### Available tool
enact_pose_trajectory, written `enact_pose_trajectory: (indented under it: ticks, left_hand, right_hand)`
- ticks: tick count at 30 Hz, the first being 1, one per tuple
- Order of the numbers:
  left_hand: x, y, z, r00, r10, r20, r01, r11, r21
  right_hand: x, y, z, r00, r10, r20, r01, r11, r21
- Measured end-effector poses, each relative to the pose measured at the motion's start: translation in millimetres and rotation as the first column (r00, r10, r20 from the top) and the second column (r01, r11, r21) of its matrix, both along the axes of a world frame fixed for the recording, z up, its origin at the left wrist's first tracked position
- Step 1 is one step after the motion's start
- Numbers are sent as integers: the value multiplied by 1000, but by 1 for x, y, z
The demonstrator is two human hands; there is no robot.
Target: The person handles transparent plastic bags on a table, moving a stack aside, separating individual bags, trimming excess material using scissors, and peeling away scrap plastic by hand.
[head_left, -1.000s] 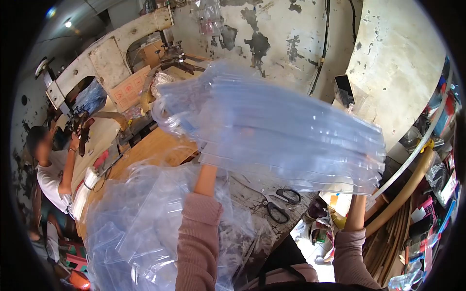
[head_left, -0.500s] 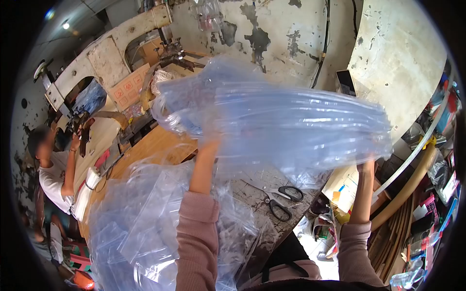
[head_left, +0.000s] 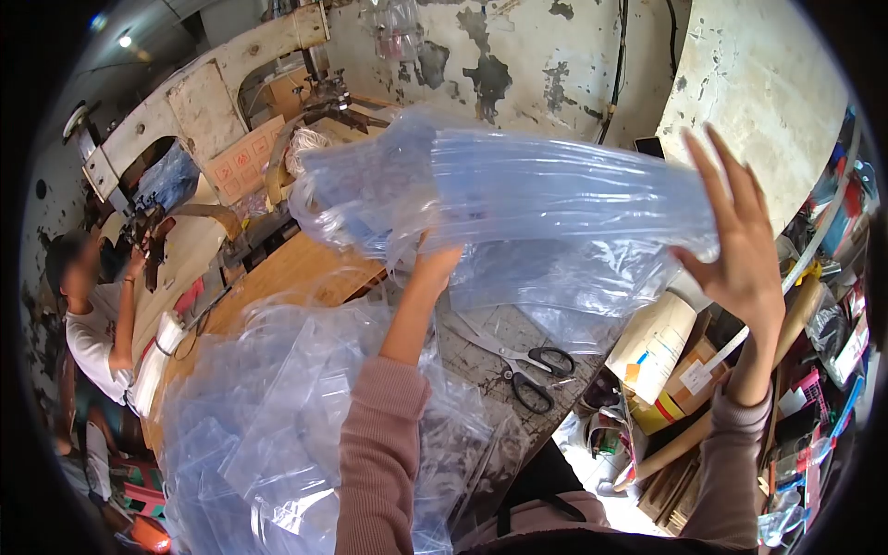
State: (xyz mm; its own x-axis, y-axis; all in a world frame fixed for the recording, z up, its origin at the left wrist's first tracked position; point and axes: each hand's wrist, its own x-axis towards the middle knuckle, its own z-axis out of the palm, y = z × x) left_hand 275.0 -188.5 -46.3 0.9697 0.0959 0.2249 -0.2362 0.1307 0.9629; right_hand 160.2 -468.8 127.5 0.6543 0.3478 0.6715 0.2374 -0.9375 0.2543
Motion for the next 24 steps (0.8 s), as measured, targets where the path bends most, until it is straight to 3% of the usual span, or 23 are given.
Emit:
enact_pose_trajectory:
  ticks: [2, 4, 6, 7, 8, 10, 13, 15, 16, 18, 19, 20, 21, 22, 23, 24]
  left_hand:
    - [7, 4, -9, 1000, -14, -16, 14, 1000, -20]
    - [0, 2, 0, 999, -28, -31, 26, 999, -44]
    - [-15, -2, 18, 997, -40, -66, 42, 999, 23]
    - [-15, -2, 19, 997, -41, -64, 42, 999, 22]
    - [-16, -2, 20, 999, -46, -16, 46, 999, 28]
    - [-16, -4, 24, 998, -59, 39, 57, 998, 34]
    - [-18, -8, 42, 996, -1, 93, -5, 998, 62]
    - [-21, -11, 56, 973, 229, 28, -222, 897, 382]
    - [-25, -12, 60, 973, 229, 33, -224, 896, 384]
    - [-36, -14, 69, 804, 299, 514, -545, 715, 438]
    - [-41, -12, 77, 803, 301, 514, -547, 715, 436]
    - [-47, -6, 86, 710, 274, 649, -650, 610, 454]
    - [-53, -3, 94, 605, 220, 765, -744, 498, 446]
    - [-59, -1, 101, 607, 219, 764, -742, 500, 447]
    - [-64, -1, 107, 532, 128, 837, -750, 530, 395]
    - [-67, -1, 111, 443, 41, 896, -750, 564, 345]
  right_hand:
    - [17, 15, 6, 983, 135, -124, -147, 985, -89]
    - [30, 15, 16, 972, 205, -116, -218, 968, -120]
    - [40, 17, 35, 827, 121, -549, -171, 984, -40]
    - [48, 15, 40, 792, 117, -599, -169, 985, -32]
    - [58, 11, 41, 793, 114, -599, -167, 985, -32]
    - [67, 12, 41, 690, 288, -664, -361, 932, 29]
    - [69, 13, 46, 725, 237, -647, -269, 962, 50]
    - [73, 12, 56, 673, 211, -709, -191, 975, 109]
    - [76, 9, 60, 676, 214, -705, -193, 975, 112]
    - [81, -3, 65, 594, 309, -743, -113, 946, 303]
    - [81, -7, 65, 604, 341, -720, -41, 916, 400]
    - [79, -13, 65, 605, 340, -720, -42, 916, 398]
    - [74, -19, 65, 646, 355, -676, 53, 863, 503]
    - [70, -28, 63, 687, 359, -632, 141, 787, 601]
    - [72, -46, 52, 754, 336, -564, 180, 721, 669]
    - [69, -56, 46, 749, 324, -578, 185, 735, 652]
